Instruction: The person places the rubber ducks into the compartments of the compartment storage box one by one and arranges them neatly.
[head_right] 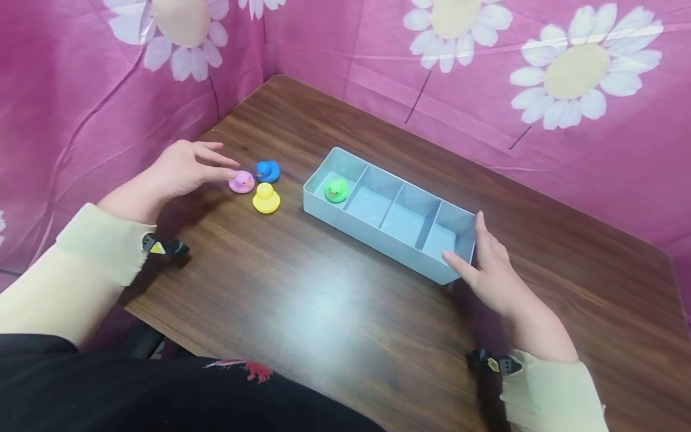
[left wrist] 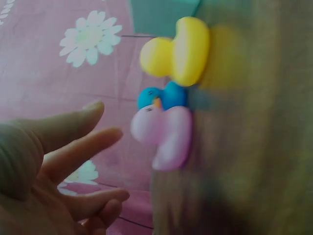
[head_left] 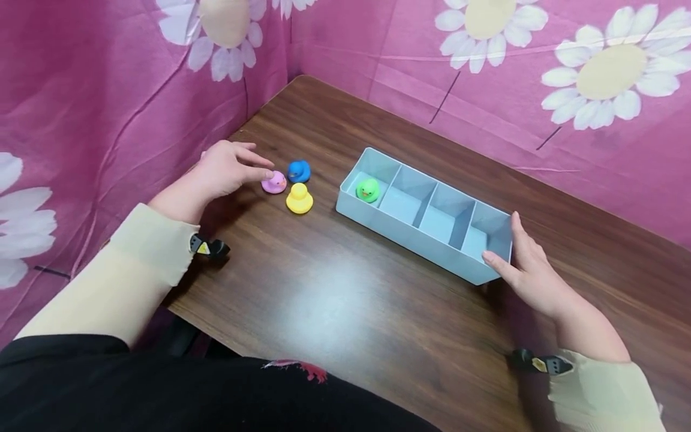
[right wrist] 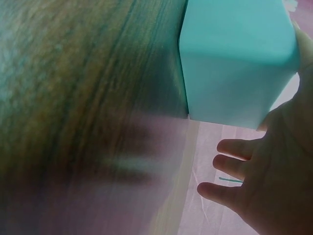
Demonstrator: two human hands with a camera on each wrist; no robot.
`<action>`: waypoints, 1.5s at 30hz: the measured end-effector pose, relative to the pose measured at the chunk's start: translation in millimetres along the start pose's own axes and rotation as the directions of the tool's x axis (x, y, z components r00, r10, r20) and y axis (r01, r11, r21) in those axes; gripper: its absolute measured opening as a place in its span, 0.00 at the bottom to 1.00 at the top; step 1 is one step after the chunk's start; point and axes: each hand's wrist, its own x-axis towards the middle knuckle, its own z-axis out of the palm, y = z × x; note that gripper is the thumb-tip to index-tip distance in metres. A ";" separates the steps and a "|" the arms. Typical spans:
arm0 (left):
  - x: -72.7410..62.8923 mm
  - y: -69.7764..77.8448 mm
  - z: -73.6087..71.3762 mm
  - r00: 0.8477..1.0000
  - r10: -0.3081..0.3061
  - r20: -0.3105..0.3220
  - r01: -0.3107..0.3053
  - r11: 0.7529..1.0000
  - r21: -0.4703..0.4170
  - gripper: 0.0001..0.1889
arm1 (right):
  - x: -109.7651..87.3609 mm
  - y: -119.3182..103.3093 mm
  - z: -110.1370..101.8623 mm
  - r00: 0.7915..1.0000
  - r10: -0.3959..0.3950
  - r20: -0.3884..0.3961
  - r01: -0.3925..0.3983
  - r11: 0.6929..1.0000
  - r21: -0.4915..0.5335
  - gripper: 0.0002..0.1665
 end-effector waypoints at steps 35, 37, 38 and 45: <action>2.8 12.8 28.4 1.000 -0.012 -0.027 0.018 0.970 0.241 0.18 | -3.5 -2.3 -1.2 0.999 0.027 0.027 -0.028 1.000 0.010 0.56; 2.6 13.9 24.5 1.000 0.000 -0.024 0.006 0.970 0.241 0.17 | -3.0 -2.3 -1.8 0.999 0.026 0.029 -0.026 1.000 0.012 0.56; 2.6 14.5 22.3 1.000 0.007 -0.023 -0.002 0.970 0.242 0.17 | -2.8 -2.1 -2.2 0.999 0.023 0.030 -0.023 1.000 0.014 0.56; 3.0 24.5 6.2 0.998 0.054 -0.013 -0.049 0.970 0.237 0.16 | -1.2 1.1 -4.1 0.999 -0.028 0.037 0.026 0.999 0.047 0.55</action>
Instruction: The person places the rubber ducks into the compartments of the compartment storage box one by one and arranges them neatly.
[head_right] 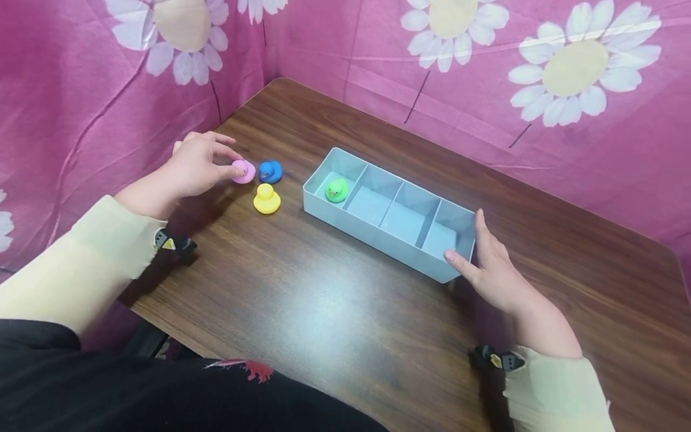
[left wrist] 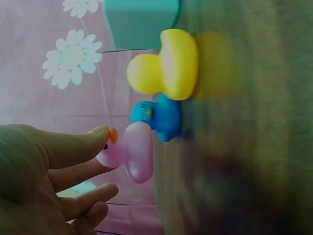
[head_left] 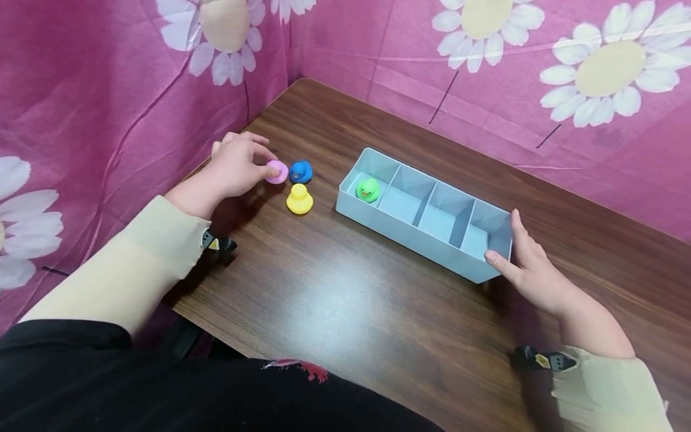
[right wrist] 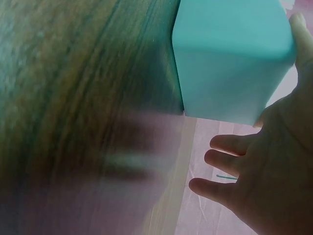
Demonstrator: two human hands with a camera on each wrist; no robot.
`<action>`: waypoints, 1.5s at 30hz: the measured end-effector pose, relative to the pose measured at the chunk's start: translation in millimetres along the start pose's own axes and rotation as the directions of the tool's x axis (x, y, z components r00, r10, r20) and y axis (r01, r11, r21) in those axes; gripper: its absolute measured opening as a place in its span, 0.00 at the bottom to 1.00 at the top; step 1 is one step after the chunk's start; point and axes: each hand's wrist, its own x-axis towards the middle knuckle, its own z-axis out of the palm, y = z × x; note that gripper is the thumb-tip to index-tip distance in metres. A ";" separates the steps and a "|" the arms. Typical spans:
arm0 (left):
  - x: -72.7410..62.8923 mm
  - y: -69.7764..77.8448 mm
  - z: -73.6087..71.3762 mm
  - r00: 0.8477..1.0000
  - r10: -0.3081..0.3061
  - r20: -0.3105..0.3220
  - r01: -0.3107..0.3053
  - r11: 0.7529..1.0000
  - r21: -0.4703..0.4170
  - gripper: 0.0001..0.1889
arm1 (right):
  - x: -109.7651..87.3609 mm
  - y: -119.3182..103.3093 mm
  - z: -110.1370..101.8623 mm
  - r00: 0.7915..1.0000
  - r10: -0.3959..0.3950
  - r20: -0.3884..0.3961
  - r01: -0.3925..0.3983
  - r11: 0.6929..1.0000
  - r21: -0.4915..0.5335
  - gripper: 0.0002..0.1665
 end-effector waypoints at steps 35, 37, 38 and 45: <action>52.2 109.4 11.2 0.917 0.345 0.200 -0.336 0.939 -0.076 0.18 | -1.4 4.3 -3.8 0.999 0.024 0.031 -0.024 0.999 0.025 0.59; 54.9 114.4 16.7 0.910 0.358 0.208 -0.351 0.934 -0.074 0.18 | -1.3 4.8 -3.6 0.999 0.016 0.028 -0.017 0.999 0.027 0.59; 56.1 116.9 19.5 0.907 0.365 0.212 -0.358 0.931 -0.072 0.18 | -1.2 4.8 -3.5 1.000 0.012 0.026 -0.013 1.000 0.027 0.59; 62.7 133.5 39.5 0.890 0.387 0.240 -0.373 0.922 -0.103 0.17 | -1.4 2.4 -3.5 1.000 0.015 0.023 -0.015 0.999 0.030 0.59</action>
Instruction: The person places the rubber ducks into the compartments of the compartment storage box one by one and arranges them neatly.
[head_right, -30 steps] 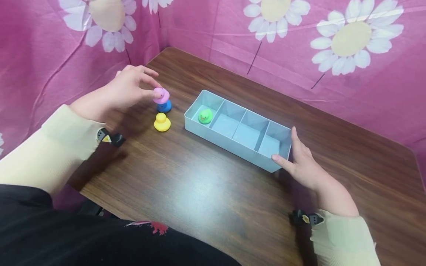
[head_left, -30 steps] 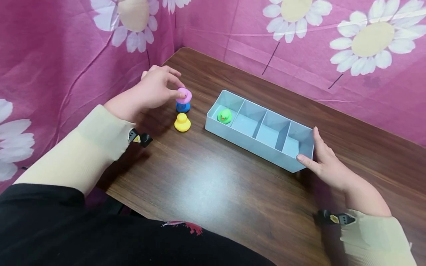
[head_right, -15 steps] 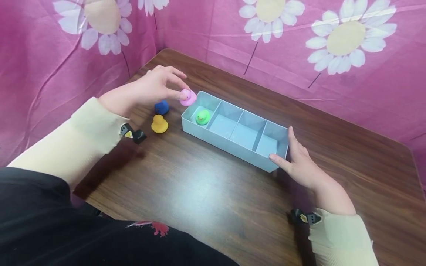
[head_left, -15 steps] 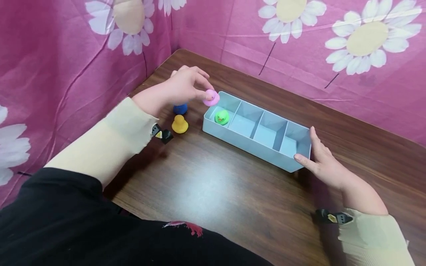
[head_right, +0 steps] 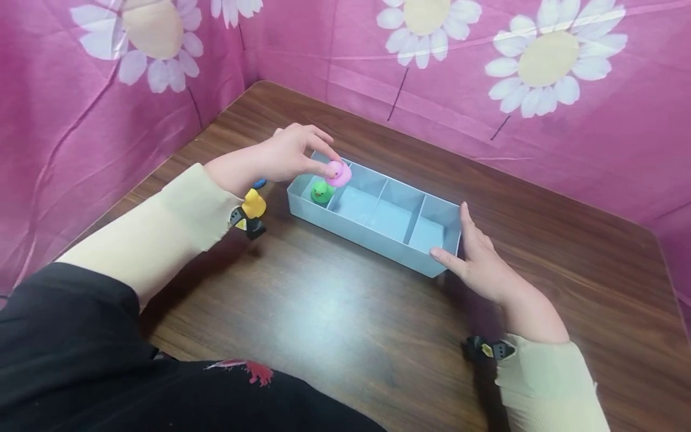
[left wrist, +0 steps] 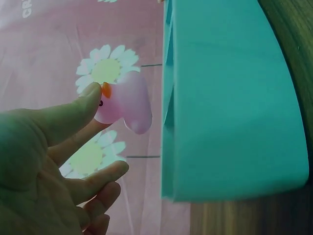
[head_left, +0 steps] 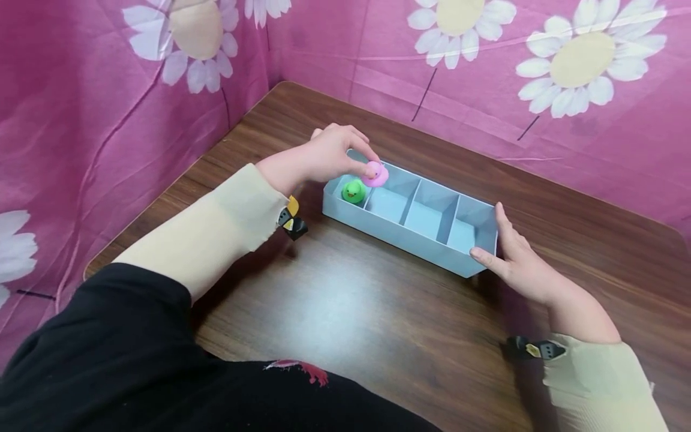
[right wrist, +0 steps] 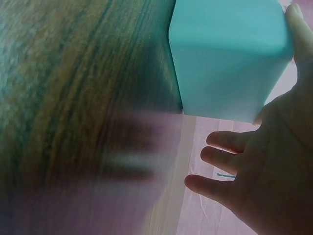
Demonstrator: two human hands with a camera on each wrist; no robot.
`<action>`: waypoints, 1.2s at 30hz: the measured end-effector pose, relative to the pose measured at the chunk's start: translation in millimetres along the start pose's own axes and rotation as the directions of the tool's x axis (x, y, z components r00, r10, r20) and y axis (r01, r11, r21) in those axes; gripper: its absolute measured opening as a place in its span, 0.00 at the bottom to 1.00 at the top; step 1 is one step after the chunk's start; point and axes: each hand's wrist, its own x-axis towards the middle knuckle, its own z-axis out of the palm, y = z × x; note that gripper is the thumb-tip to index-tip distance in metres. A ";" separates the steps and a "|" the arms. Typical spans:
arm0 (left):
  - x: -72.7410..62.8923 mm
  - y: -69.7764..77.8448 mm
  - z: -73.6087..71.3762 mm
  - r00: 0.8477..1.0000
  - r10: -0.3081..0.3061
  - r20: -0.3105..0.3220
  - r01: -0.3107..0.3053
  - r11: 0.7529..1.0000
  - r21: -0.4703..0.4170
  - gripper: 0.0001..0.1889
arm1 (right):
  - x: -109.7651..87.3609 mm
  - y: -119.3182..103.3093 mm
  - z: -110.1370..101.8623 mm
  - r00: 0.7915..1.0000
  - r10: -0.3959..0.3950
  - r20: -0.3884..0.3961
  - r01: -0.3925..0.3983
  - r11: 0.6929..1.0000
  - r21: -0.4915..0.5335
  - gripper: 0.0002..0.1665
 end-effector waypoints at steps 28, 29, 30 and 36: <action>37.0 7.0 40.8 0.992 0.013 0.128 -0.027 0.993 0.112 0.16 | 1.5 0.2 1.4 1.000 -0.005 0.013 0.004 0.997 0.083 0.61; 37.0 7.1 41.5 0.991 0.010 0.132 -0.026 0.993 0.116 0.16 | 1.5 -0.1 1.4 1.000 -0.005 0.016 0.004 0.996 0.086 0.61; 37.0 7.1 42.4 0.991 0.008 0.134 -0.024 0.992 0.121 0.16 | 1.4 -0.5 1.4 1.000 -0.005 0.017 0.003 0.996 0.086 0.61; 37.0 7.5 48.2 0.990 -0.011 0.142 -0.009 0.990 0.141 0.14 | 0.1 -0.9 1.9 1.000 0.004 0.019 -0.006 0.996 0.087 0.60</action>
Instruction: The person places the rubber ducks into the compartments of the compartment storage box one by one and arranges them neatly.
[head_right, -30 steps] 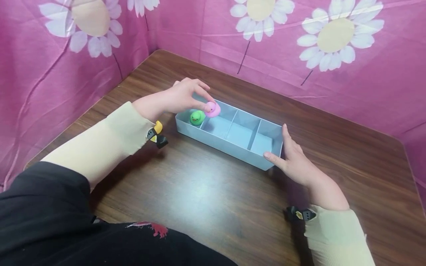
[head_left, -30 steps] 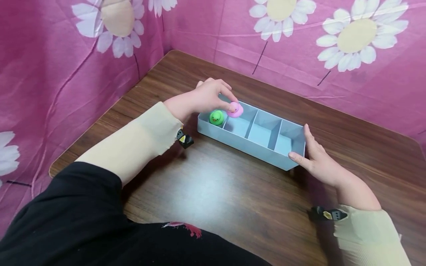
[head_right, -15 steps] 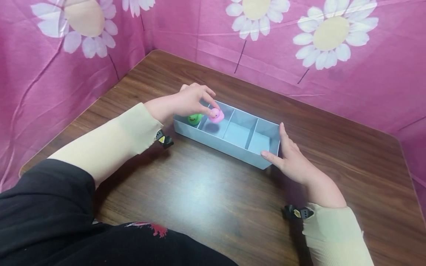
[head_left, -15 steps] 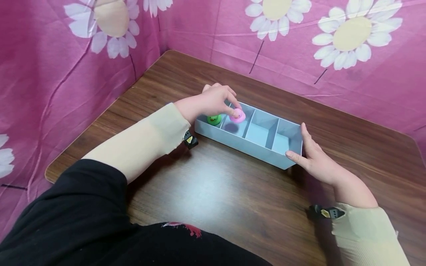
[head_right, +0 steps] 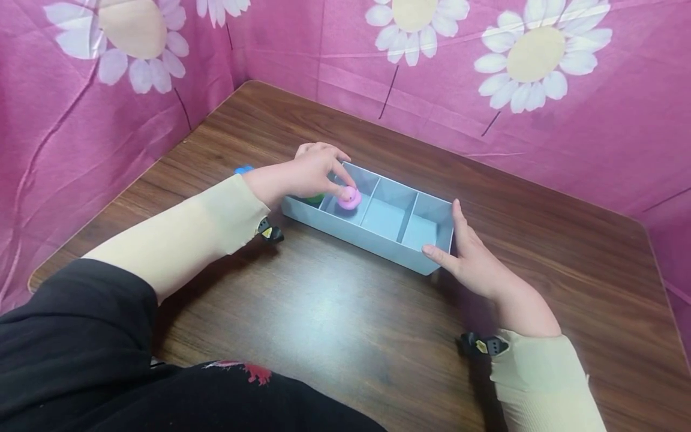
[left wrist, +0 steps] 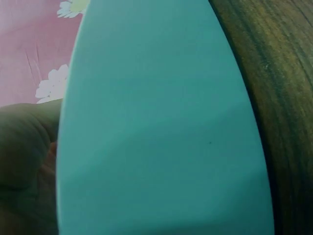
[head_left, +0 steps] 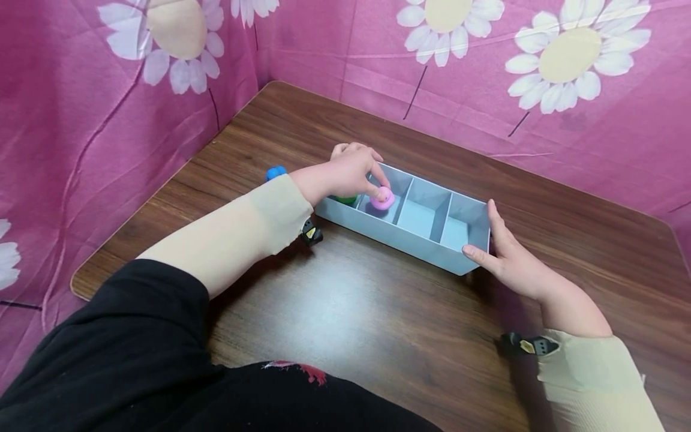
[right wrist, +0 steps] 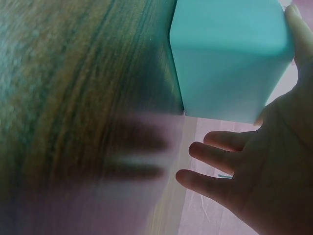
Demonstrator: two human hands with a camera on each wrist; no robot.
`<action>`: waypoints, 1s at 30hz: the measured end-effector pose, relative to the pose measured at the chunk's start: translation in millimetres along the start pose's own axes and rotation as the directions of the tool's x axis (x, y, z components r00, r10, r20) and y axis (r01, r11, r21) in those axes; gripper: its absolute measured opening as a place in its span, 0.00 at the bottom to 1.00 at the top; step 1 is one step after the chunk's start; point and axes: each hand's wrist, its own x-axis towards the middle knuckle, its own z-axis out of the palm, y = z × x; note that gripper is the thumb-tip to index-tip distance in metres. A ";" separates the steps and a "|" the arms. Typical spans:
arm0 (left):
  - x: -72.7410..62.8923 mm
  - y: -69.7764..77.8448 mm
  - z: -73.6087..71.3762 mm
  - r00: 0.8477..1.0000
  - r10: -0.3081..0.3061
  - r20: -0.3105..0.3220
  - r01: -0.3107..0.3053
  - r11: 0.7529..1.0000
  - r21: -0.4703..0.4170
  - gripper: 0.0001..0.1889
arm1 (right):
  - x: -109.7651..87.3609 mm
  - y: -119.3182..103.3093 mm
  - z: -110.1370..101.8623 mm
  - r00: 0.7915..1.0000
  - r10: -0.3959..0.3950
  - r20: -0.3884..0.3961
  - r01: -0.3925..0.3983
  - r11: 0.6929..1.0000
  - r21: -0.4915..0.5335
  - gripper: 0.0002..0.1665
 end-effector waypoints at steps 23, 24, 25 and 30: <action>-0.7 6.0 10.9 1.000 -0.010 -0.011 0.011 0.995 0.099 0.13 | -0.1 -0.3 0.5 1.000 0.005 0.002 -0.005 1.000 0.006 0.60; -1.0 6.4 11.2 1.000 -0.011 -0.010 0.012 0.995 0.100 0.13 | -0.1 -0.4 0.7 1.000 0.004 0.003 -0.004 1.000 0.005 0.60; -0.8 6.5 11.5 1.000 -0.012 -0.007 0.013 0.994 0.106 0.13 | -0.4 -0.7 0.6 1.000 0.007 0.004 -0.007 1.000 0.004 0.60; 0.9 6.0 13.5 1.000 -0.013 -0.010 0.014 0.993 0.117 0.13 | -0.7 -1.4 0.1 1.000 0.021 0.009 -0.021 1.000 0.003 0.60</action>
